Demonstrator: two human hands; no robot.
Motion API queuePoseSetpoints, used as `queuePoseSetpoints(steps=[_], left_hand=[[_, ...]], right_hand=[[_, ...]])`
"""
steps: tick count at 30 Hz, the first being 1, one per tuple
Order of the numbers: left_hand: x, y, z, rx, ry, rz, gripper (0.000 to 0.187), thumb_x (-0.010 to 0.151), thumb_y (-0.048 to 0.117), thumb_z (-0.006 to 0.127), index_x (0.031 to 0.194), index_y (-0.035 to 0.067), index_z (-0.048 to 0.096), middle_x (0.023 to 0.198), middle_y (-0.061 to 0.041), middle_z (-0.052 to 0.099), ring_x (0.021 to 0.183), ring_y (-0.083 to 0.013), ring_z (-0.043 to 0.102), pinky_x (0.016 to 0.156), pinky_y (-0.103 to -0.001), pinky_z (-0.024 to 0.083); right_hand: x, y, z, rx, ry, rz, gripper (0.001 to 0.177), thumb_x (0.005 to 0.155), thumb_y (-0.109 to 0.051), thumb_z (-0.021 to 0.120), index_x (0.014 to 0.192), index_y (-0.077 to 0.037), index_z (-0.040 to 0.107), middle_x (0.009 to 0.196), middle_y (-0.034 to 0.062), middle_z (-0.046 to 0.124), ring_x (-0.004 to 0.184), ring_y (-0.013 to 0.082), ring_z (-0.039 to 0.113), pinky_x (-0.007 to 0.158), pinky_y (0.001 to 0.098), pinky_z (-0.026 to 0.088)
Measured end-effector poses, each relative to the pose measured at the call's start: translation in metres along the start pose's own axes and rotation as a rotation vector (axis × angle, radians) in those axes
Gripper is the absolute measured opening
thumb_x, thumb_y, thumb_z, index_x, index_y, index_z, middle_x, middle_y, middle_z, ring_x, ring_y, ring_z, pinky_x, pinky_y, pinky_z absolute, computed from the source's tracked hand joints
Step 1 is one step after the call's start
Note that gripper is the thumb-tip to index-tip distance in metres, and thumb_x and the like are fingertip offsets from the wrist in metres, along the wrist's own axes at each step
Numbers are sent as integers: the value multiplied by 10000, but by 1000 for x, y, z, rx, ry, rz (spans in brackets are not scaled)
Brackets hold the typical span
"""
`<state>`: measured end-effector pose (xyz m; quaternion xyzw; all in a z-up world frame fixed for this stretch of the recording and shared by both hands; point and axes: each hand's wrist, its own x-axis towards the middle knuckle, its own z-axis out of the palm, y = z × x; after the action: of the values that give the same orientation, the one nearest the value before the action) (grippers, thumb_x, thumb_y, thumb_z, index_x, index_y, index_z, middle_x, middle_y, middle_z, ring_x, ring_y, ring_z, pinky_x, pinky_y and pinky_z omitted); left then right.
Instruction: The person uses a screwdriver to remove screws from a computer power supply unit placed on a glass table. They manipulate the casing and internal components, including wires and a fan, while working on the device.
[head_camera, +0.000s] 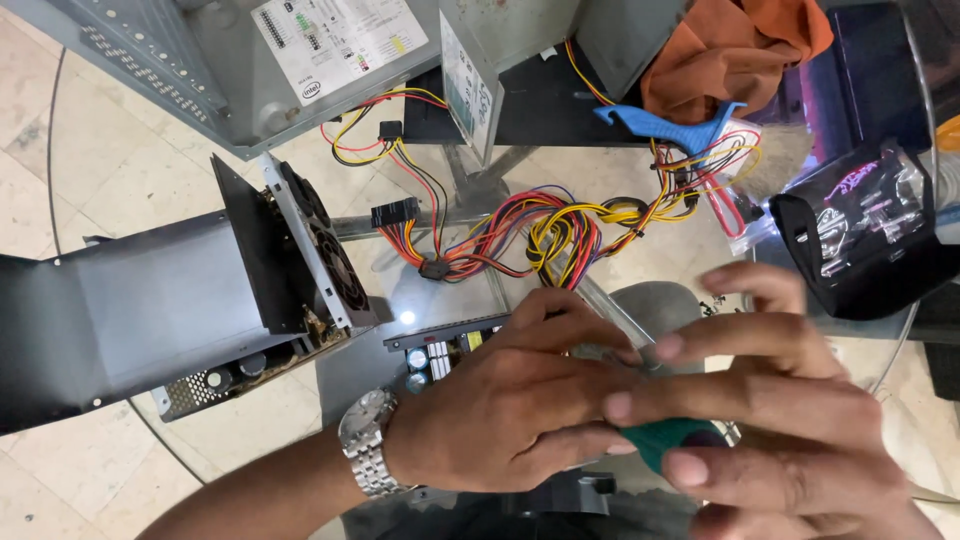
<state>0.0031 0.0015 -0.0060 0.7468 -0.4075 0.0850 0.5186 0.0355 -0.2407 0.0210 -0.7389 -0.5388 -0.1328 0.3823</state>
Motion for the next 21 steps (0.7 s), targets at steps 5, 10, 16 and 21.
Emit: queuePoseSetpoints(steps=[5,10,16,21], left_hand=[[4,2,-3,-53,-51,38,316,1033,319,566,1116,15,588,1216,-125,697,1282,-371,616,1097,-559,386],[5,1,-2,-26,-14,30,353,1049,284,574,1228,-21,580,1218,-156,696,1213,-385,616,1111,-556,393],[3,-2,-4,-13,-55,73,181,1073,204,539,1074,30,589,1104,-92,675,1194,-348,591,1112,-578,389],[1,-8,-4,-79,20,49,213,1055,226,582,1119,32,641,1135,-130,680,1139,-332,638,1105,-570,426]], right_hand=[[-1,1,0,-105,26,-27,308,873,-572,752,1114,-454,602,1063,-105,787,1055,93,696,1168,519,397],[13,-9,-3,-36,-12,99,155,840,-519,669,923,-388,669,994,-108,797,1045,88,716,1182,566,374],[17,-14,-5,28,-83,121,266,947,-449,517,993,-272,710,1006,-88,834,1097,144,795,1197,603,379],[-1,0,-6,-116,-46,39,293,941,-548,546,1123,-338,638,1053,-121,794,1105,134,675,1190,602,369]])
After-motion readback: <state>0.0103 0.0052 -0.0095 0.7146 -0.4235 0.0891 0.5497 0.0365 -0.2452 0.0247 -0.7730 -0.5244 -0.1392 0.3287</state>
